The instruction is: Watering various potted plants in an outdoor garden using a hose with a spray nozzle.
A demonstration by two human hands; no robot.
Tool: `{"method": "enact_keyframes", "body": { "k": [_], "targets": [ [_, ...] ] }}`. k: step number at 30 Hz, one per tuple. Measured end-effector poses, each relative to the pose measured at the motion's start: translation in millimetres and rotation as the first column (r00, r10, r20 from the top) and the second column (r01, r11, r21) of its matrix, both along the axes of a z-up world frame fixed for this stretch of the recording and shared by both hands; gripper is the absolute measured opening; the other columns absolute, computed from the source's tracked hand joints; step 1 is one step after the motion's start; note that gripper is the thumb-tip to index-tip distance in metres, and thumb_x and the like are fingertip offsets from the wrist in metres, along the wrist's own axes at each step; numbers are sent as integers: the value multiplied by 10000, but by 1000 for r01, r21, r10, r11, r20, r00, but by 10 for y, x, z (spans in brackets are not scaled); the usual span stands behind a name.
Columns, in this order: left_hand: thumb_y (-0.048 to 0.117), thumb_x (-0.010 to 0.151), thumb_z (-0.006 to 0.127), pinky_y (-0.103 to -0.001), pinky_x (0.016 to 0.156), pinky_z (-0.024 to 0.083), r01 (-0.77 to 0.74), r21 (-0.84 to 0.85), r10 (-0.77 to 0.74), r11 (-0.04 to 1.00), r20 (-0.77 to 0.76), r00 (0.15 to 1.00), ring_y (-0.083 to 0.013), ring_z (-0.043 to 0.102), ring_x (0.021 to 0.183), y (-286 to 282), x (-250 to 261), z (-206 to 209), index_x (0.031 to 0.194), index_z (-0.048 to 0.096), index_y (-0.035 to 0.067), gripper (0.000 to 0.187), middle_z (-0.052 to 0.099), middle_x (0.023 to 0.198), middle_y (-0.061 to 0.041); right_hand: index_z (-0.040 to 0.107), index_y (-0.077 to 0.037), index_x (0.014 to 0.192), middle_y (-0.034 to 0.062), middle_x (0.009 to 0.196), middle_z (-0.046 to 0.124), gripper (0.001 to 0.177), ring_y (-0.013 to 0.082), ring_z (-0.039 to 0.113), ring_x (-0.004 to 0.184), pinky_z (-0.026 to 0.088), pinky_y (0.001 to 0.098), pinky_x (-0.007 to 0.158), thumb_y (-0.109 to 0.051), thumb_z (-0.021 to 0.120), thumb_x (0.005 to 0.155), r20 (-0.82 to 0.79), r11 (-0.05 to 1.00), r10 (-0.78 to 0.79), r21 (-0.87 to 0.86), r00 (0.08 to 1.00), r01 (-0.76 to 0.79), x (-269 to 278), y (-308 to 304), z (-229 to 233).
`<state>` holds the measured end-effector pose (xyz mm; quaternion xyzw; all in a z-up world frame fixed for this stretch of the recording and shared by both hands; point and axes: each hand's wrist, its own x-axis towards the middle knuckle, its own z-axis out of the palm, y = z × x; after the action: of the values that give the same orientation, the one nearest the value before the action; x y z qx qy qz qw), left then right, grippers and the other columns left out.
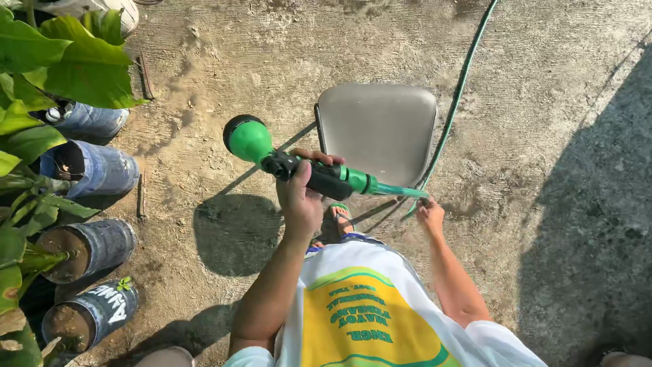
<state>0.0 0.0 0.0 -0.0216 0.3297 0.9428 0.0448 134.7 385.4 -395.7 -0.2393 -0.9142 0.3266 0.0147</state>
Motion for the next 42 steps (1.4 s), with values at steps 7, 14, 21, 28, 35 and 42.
{"method": "enact_keyframes", "body": {
  "k": [7,14,21,28,35,42],
  "targets": [
    [328,1006,606,-701,1193,371,-113,247,137,963,-82,987,-419,608,1206,-980,339,273,1282,546,61,388,633,1166,-183,665,-46,985,35,853,662,86,103,615,705,537,276,620,-112,663,1040,-743,910,-301,-36,598,414,-2827,272,2065],
    [254,919,622,-689,1190,330,-556,12,556,831,-34,830,-388,598,1116,-2603,1069,109,1225,582,25,384,598,1071,-190,658,-51,1112,74,1012,634,163,176,606,927,507,305,826,10,699,966,-811,946,116,-86,573,-313,-4069,-2715,1767],
    [141,848,643,-690,1271,290,-855,-140,860,499,-45,509,-359,569,1096,-3555,1761,-288,1176,576,46,348,592,1064,-182,731,-132,1136,80,939,565,275,162,614,800,528,295,709,-48,682,879,-420,738,483,-278,769,-615,-4016,-5014,9],
    [87,755,626,-706,1265,286,-941,-77,939,330,-79,336,-377,609,1157,-3506,1772,-293,1242,613,31,491,617,1058,-185,637,-43,1125,37,1073,484,137,101,500,880,458,233,755,44,659,1021,-777,491,304,-368,551,-789,-5132,-6559,1889],
    [-4,775,595,-657,1202,359,-930,-115,937,348,50,345,-392,638,1103,-3486,1504,-954,1153,589,26,379,637,1048,-184,577,-142,1238,100,1107,601,288,231,587,942,501,350,791,-234,642,974,-279,329,777,-584,564,-742,-4869,-5325,-565],
    [194,946,784,-388,714,536,-579,-692,900,431,376,220,-231,693,791,-3466,-313,-3413,922,656,18,219,742,865,-121,540,-230,1416,123,1141,754,592,308,737,1026,576,436,840,-382,713,871,451,369,865,-274,220,-888,-4298,-4799,-1082]
  ]
}}
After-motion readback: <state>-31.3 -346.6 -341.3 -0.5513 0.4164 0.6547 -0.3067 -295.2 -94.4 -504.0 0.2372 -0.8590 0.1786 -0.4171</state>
